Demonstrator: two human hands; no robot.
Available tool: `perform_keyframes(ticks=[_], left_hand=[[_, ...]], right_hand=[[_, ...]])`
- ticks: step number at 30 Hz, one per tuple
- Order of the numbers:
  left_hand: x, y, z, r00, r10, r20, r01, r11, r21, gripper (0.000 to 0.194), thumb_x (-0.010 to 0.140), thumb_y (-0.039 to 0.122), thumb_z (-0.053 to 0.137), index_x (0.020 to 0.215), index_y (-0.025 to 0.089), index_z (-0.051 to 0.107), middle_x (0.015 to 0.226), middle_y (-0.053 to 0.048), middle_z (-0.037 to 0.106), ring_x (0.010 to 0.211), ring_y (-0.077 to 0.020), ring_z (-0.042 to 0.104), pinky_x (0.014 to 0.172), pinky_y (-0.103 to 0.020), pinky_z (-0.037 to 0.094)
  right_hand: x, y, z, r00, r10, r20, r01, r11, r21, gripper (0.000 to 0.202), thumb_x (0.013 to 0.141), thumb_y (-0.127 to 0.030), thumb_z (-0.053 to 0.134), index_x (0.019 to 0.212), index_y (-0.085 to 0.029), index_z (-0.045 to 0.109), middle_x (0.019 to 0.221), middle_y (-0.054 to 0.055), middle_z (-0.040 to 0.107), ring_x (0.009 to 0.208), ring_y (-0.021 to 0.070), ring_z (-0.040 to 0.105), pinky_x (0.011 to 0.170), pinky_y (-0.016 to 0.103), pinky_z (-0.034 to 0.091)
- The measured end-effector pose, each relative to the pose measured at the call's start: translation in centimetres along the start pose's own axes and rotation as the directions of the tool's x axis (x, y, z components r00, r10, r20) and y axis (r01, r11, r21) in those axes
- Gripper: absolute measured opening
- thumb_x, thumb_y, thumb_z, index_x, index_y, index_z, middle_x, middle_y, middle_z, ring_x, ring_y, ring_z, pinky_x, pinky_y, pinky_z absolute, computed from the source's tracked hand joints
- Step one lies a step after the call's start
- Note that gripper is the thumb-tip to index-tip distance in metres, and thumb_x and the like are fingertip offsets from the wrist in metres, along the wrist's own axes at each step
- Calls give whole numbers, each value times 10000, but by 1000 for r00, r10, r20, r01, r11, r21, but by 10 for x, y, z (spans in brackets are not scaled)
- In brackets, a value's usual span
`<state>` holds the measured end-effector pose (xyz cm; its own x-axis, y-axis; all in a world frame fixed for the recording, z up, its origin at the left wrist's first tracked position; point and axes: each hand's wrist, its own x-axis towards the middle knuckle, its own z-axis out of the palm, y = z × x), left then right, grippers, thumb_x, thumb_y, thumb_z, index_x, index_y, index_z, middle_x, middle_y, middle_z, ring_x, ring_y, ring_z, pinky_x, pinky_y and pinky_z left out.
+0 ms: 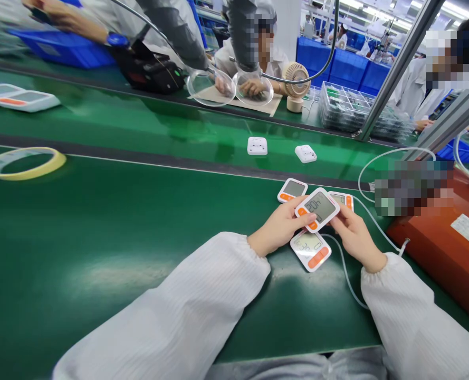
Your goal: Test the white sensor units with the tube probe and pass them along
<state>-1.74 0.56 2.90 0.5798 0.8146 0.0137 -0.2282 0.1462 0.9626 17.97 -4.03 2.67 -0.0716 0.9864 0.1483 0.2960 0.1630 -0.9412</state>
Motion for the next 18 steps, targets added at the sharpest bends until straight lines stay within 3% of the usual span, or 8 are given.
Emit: perform_keyframes(ticks=[3,9,11,14,16,18], left_hand=[[0,1,1,1000,11,12,-11,1000,-3,548,762,367,774,1238,154,606,1003,-67,713,863,-191,646,762,-292,509],[-2,4,3,1000,13,-9,-12,997,71,549,755,324,763,1249,144,603,1039,-76,713,910,-209,646,780,-306,521],[-1,5,1,998,41,-46,-37,996,76,564,759,328,764,1266,149,595,1051,-75,708,928,-210,645,798,-307,515],[3,7,-5,984,93,-149,-88,995,39,599,756,355,775,1292,172,581,1034,-64,698,882,-196,640,760,-297,506],[5,10,-13,964,119,-237,-116,993,28,575,744,375,783,1250,169,603,1012,-61,694,839,-185,631,715,-284,492],[7,14,-23,932,138,-335,-126,990,59,529,722,380,790,1173,151,635,1008,-69,698,839,-187,629,707,-281,485]], right_hand=[[-1,1,-1,997,-62,-52,51,981,-188,280,921,-381,564,1050,-206,740,1018,46,741,900,216,672,820,337,522],[-1,7,-4,987,-104,-125,21,841,-540,209,862,-287,572,733,-180,697,659,24,656,586,169,574,604,283,448],[0,10,-3,988,-108,-114,15,790,-613,156,845,-255,582,811,-184,717,753,36,680,569,155,560,616,291,458],[0,12,-1,978,-164,-131,48,779,-625,227,862,-273,591,1036,-189,711,1050,80,679,550,118,543,635,300,490],[-2,9,1,973,-202,-107,99,795,-599,239,896,-303,582,1071,-182,692,1051,81,667,546,109,540,648,300,503],[-5,5,4,981,-194,5,162,809,-565,223,918,-323,590,1059,-180,686,940,56,675,610,133,580,681,298,512]])
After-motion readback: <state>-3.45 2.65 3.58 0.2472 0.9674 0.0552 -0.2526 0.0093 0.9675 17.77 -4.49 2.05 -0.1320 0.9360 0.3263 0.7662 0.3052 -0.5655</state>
